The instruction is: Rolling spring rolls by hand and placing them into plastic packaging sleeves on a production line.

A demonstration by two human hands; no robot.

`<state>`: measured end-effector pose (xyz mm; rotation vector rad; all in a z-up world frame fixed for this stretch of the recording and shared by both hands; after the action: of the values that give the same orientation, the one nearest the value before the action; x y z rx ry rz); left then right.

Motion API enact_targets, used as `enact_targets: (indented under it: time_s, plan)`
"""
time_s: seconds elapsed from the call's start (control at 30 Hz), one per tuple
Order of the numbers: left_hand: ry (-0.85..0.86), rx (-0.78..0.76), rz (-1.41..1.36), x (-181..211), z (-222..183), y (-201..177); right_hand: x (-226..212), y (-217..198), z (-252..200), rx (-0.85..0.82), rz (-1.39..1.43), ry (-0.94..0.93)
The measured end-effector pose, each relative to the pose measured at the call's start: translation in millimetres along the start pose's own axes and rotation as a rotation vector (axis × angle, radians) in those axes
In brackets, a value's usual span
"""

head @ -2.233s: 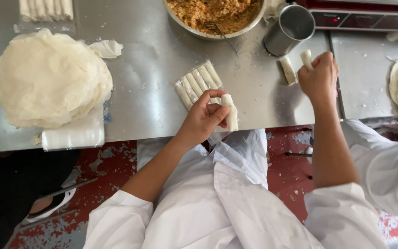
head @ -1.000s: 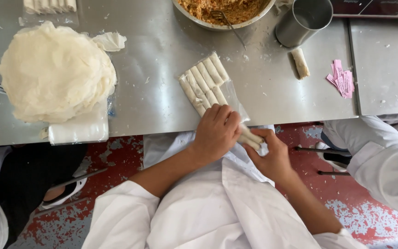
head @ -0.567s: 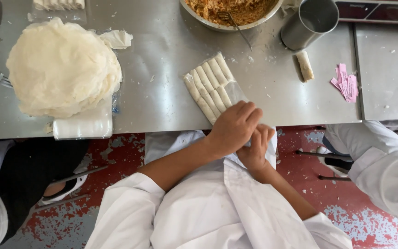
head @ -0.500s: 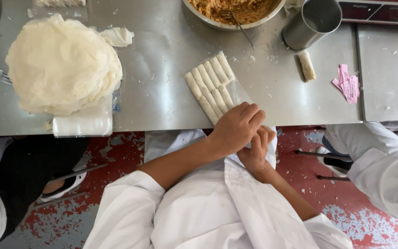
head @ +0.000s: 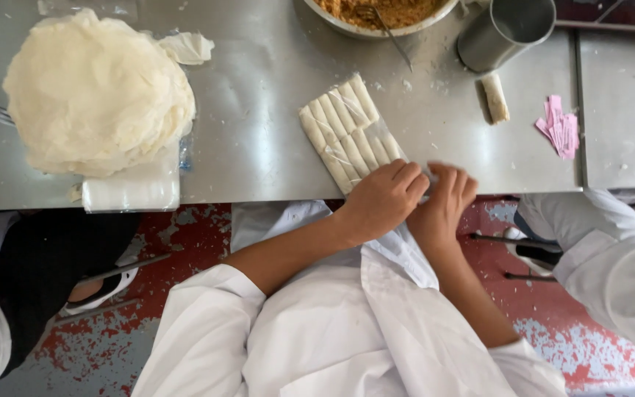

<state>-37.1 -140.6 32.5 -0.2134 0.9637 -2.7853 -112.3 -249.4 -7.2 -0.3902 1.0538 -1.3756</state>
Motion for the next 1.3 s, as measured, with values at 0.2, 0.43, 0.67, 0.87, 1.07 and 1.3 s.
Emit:
enact_targets:
  time_s: [0.2, 0.43, 0.67, 0.87, 1.07, 1.3]
  plan:
    - [-0.209, 0.008, 0.052, -11, -23, -35, -1, 15, 33, -0.25, 0.179, -0.054]
    - [-0.371, -0.211, 0.16, -40, -79, -77, -23, 23, 2, -0.258, 0.264, -0.185]
    - [-0.445, -0.211, 0.142, -36, -61, -66, -19, 42, -11, -0.151, -0.005, -0.09]
    - [-0.489, -0.126, 0.185, -45, -66, -29, -11, 42, -4, -0.123, -0.004, -0.075]
    - [-0.418, -0.191, 0.101, -27, -78, -85, -18, -11, 17, -0.282, 0.397, 0.22]
    - [-0.357, -0.192, -0.763, -40, -5, -189, -41, -152, 110, -0.395, 0.58, 0.241]
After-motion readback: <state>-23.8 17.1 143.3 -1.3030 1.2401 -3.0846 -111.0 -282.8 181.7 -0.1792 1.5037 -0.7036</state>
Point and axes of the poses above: each hand's wrist, its own z-axis towards the middle knuckle, its own y-axis out of the palm, x = y × z, the point moved 3 cm from there along z, towards the middle knuckle, and after that the axes turned 3 degrees about -x, right-handed, at the moved point
